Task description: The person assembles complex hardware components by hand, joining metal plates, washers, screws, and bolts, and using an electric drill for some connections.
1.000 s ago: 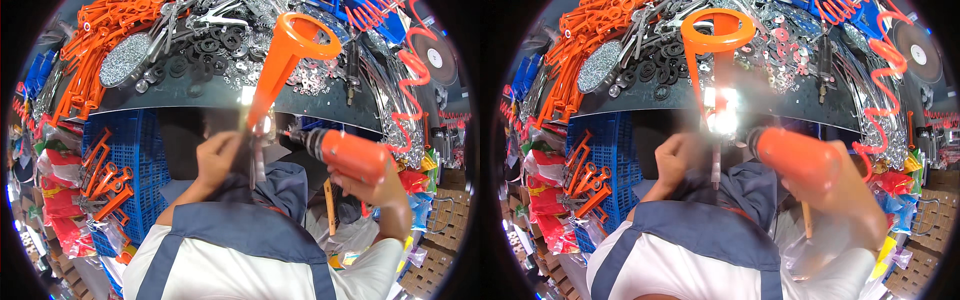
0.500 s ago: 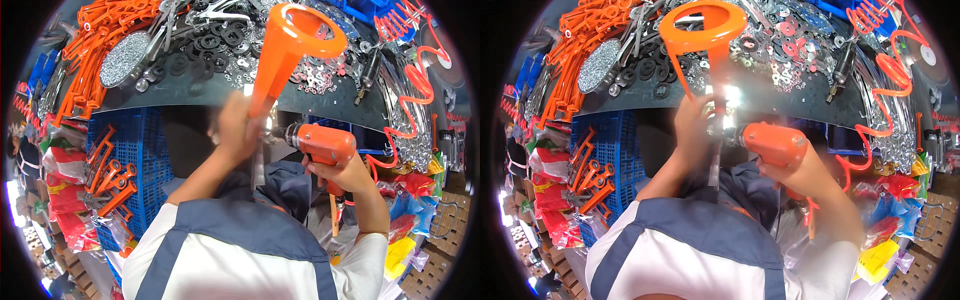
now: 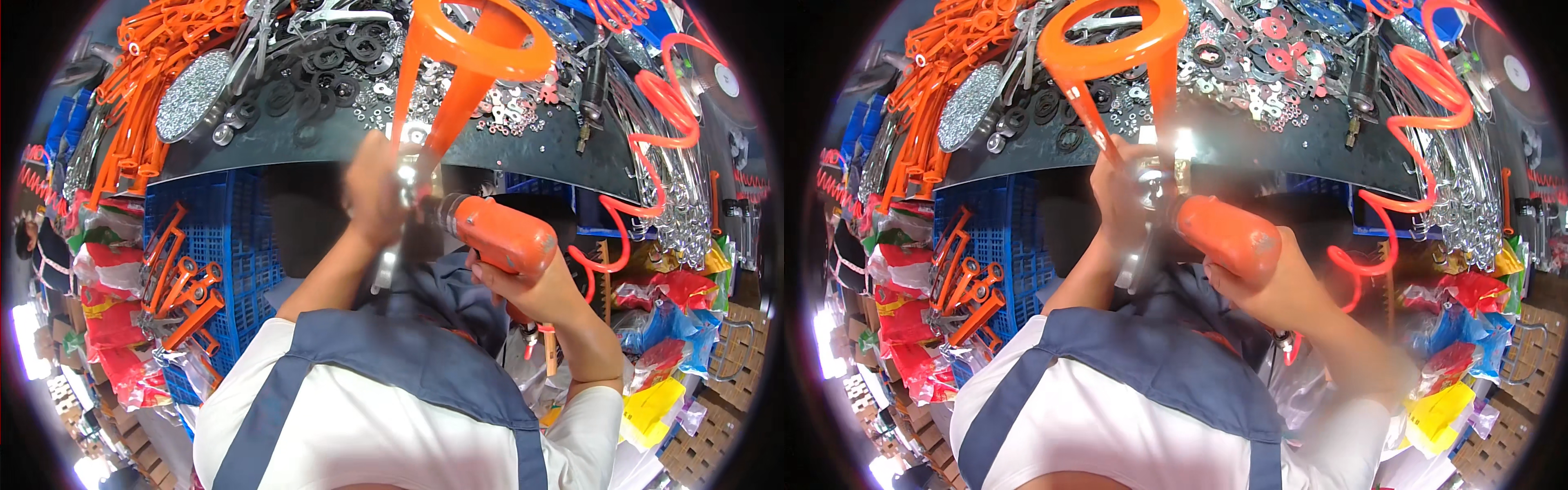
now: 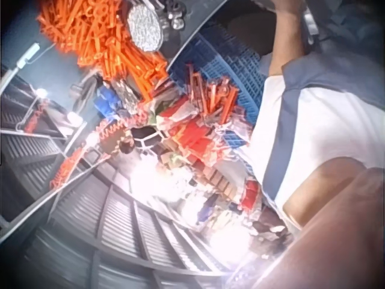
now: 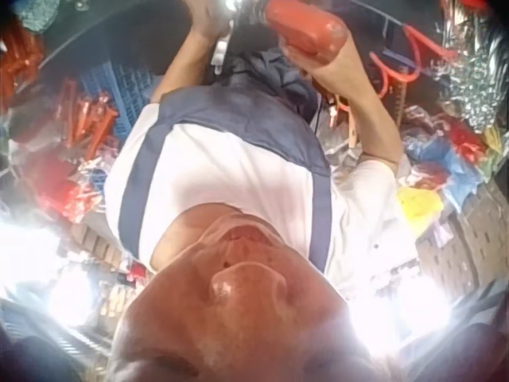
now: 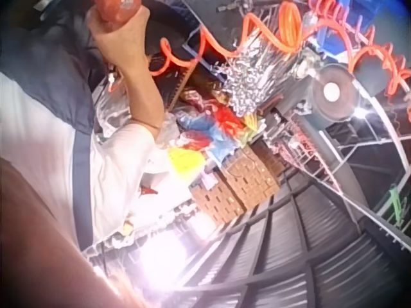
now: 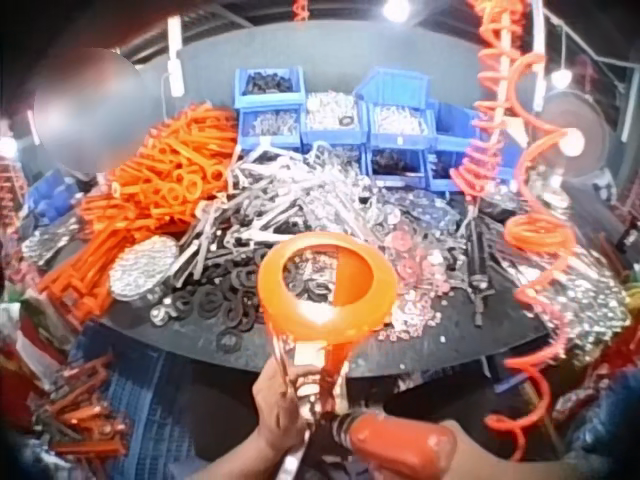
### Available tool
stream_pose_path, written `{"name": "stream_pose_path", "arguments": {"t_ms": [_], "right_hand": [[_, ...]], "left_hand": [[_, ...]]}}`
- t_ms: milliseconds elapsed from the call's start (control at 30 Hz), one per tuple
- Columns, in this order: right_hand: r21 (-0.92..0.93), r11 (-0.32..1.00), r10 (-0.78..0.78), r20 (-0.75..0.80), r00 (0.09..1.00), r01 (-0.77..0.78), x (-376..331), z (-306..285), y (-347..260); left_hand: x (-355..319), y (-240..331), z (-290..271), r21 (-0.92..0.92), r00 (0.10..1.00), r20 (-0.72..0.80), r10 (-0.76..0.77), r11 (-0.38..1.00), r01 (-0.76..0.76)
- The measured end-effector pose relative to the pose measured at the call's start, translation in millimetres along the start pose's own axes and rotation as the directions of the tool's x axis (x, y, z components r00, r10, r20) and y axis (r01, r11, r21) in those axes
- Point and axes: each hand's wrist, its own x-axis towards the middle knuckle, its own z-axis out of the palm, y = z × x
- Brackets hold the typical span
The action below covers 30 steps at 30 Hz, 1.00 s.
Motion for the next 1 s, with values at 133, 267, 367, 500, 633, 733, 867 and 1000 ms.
{"name": "stream_pose_path", "arguments": {"t_ms": [133, 267, 367, 500, 633, 733, 867, 1000], "right_hand": [[0.132, 0.991, 0.03, -0.028, 0.999, -0.026, -6, 0, 1], [0.128, 0.986, -0.089, -0.125, 0.988, 0.105, -28, -3, 10], [0.011, 0.985, -0.163, -0.24, 0.957, 0.171, -55, 0, 16], [0.204, 0.974, -0.056, -0.195, 0.979, 0.096, -66, 7, 25], [0.309, 0.95, 0.012, -0.148, 0.989, 0.035, -65, 18, 22], [0.408, 0.911, -0.02, -0.091, 0.996, 0.056, -61, 25, 21], [0.484, 0.871, -0.03, -0.13, 0.991, 0.09, -58, 38, 18], [0.489, 0.872, 0.025, -0.078, 0.997, 0.017, -56, 40, 23]], "left_hand": [[-6, -9, 5, -0.239, 0.991, -0.045, -0.129, 0.964, 0.115], [-28, 1, -24, -0.303, 0.881, -0.205, -0.427, 0.883, 0.358], [-53, -10, -54, -0.861, 0.598, 0.344, -0.724, 0.011, 0.508], [-71, 1, -75, -0.651, 0.546, 0.485, -0.683, 0.134, 0.747], [-70, 15, -73, -0.716, 0.585, 0.53, -0.614, 0.046, 0.697], [-69, 11, -81, -0.33, 0.375, 0.678, -0.633, 0.195, 0.924], [-61, 23, -79, -0.543, 0.353, 0.77, -0.531, -0.256, 0.799], [-60, 25, -83, -0.558, 0.372, 0.798, -0.474, -0.345, 0.755]]}}
